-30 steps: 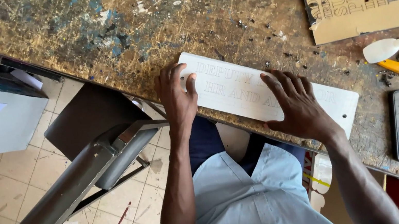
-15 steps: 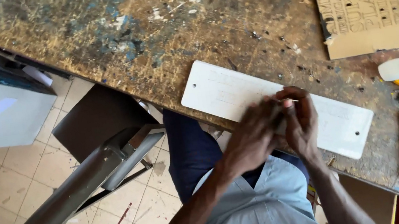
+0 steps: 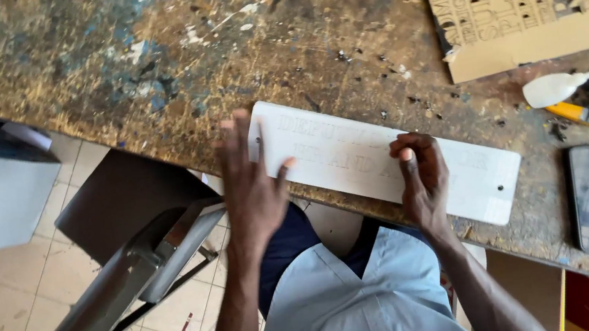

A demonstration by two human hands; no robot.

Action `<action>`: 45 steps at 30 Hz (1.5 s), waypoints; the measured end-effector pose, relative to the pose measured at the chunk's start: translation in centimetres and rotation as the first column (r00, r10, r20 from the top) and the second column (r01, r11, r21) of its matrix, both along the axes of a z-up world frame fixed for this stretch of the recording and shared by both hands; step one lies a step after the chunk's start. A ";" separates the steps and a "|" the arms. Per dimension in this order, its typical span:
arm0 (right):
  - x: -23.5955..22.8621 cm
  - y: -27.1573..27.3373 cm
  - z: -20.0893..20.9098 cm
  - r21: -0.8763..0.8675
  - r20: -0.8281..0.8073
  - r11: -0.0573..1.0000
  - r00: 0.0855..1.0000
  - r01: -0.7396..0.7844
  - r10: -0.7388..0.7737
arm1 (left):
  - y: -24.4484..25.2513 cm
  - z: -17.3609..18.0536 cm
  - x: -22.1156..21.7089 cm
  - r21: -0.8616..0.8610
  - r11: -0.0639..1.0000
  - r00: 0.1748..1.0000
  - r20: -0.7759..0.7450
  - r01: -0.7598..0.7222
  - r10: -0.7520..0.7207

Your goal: The person is weeding excess vinyl from a sign board to reveal the lettering, using a small pick tool and their fingers.

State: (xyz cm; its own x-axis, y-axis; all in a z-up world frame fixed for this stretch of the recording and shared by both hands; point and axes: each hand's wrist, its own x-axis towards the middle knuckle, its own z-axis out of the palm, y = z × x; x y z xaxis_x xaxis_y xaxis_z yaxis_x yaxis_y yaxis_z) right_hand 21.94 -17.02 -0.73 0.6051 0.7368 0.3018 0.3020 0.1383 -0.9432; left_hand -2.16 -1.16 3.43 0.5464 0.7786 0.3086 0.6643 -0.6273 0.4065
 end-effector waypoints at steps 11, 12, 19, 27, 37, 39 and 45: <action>-0.2 0.0 0.6 -0.084 -0.035 0.993 0.996 0.084 -0.087 | 4.8 -0.5 -0.5 -0.092 0.990 0.987 -0.110 0.106 -0.116; -0.1 0.3 0.9 -0.093 -0.026 0.995 0.999 0.043 -0.046 | 3.8 0.9 -0.9 -0.209 0.977 0.999 -0.013 -0.039 0.038; -3.0 3.6 2.1 -0.155 0.232 0.988 0.972 -0.011 0.047 | 1.4 -2.2 4.4 -0.052 0.934 0.934 -0.032 0.353 -0.355; -4.3 3.4 0.2 -0.332 0.784 0.938 0.583 0.101 0.215 | 1.8 -4.8 4.6 0.023 0.953 0.941 -0.168 0.302 -0.294; 8.2 -14.8 1.3 -0.216 0.898 0.892 0.438 0.397 0.023 | 0.9 -4.5 4.2 -0.010 0.968 0.944 -0.215 0.253 -0.249; 9.4 -16.8 0.3 -0.336 0.728 0.817 0.679 0.469 -0.090 | 1.3 -4.4 4.8 0.000 0.957 0.953 -0.093 0.289 -0.288; 4.6 -10.6 6.7 -0.186 0.154 0.978 0.986 0.091 -0.063 | -3.7 -1.6 5.9 -0.035 0.929 0.858 0.396 0.369 -0.326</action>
